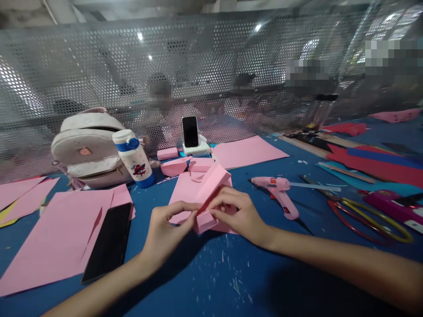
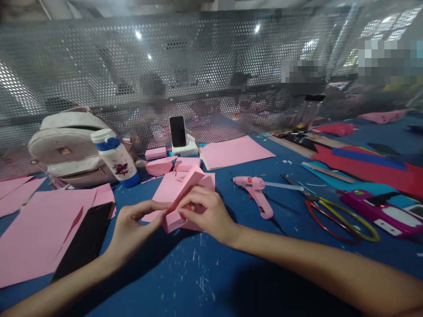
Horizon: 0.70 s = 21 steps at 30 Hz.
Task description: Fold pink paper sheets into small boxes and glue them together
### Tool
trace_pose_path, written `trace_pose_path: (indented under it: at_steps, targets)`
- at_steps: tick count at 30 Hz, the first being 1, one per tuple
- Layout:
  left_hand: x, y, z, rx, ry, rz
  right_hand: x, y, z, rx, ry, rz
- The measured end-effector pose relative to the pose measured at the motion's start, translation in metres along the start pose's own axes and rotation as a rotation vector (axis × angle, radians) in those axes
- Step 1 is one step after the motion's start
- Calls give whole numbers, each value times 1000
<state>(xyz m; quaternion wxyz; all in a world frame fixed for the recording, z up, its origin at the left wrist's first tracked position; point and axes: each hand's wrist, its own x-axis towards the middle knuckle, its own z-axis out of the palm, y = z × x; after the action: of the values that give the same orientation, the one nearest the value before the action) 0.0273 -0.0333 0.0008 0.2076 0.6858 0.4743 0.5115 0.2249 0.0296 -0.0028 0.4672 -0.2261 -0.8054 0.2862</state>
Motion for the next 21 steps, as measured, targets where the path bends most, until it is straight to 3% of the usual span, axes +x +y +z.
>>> trace_pose_path:
  at_steps: [21]
  targets:
    - [-6,-2,5,-61,-20,55,0,6,0,-75,6,73]
